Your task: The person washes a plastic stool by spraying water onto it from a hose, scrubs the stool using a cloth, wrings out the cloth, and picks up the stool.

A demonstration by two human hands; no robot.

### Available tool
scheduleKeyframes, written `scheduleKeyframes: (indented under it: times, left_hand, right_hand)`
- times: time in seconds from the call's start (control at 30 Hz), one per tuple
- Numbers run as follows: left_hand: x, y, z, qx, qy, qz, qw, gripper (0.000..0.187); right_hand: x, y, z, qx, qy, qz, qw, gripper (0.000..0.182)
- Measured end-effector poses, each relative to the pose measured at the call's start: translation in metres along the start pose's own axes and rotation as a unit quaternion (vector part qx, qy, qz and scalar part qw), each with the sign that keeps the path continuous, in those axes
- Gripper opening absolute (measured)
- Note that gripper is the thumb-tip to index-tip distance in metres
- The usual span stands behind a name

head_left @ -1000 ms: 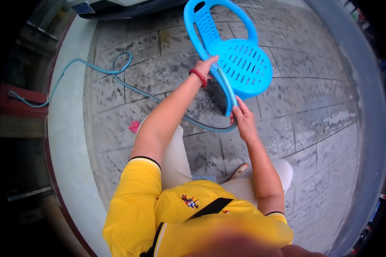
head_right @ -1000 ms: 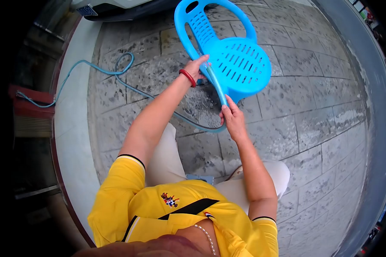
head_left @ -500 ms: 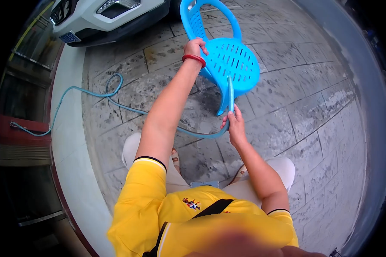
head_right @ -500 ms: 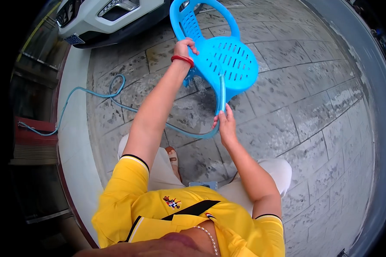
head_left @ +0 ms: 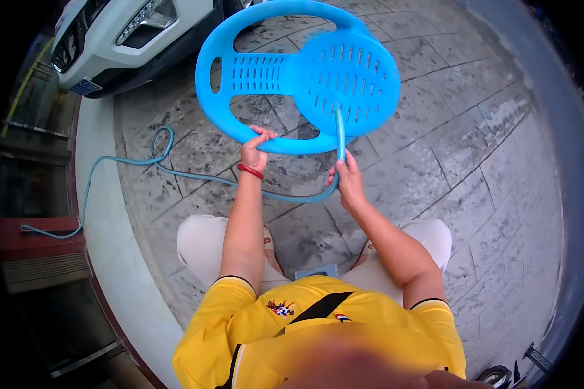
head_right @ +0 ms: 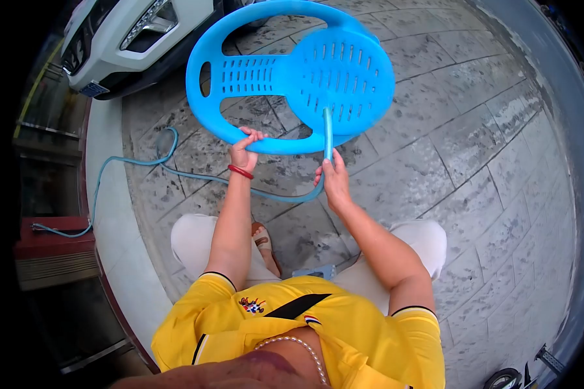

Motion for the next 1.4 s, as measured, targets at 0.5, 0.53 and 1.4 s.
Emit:
scheduleKeyframes:
  times: [0.5, 0.53, 1.4]
  left_hand:
    - [0.068, -0.087, -0.058, -0.352, 0.015, -0.016, 0.936, 0.056]
    - [0.039, -0.078, -0.053, -0.409, 0.097, 0.017, 0.907, 0.059]
    - [0.059, -0.054, -0.118, -0.264, 0.479, -0.293, 0.784, 0.039]
  right_hand:
    - [0.0, -0.015, 0.006, 0.012, -0.023, -0.038, 0.999, 0.049]
    - [0.001, -0.015, 0.005, 0.011, -0.023, -0.038, 0.999, 0.049]
    - [0.052, -0.006, -0.028, -0.114, 0.085, -0.14, 0.98, 0.046]
Point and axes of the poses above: each hand's wrist, its own y-axis towards the middle knuckle, its own z-axis out of the palm, x = y × z, the point moved 3 cm from there along y, towards the middle knuckle, and after that the axes turned 10 degrees about x, right-handed, at the moved point
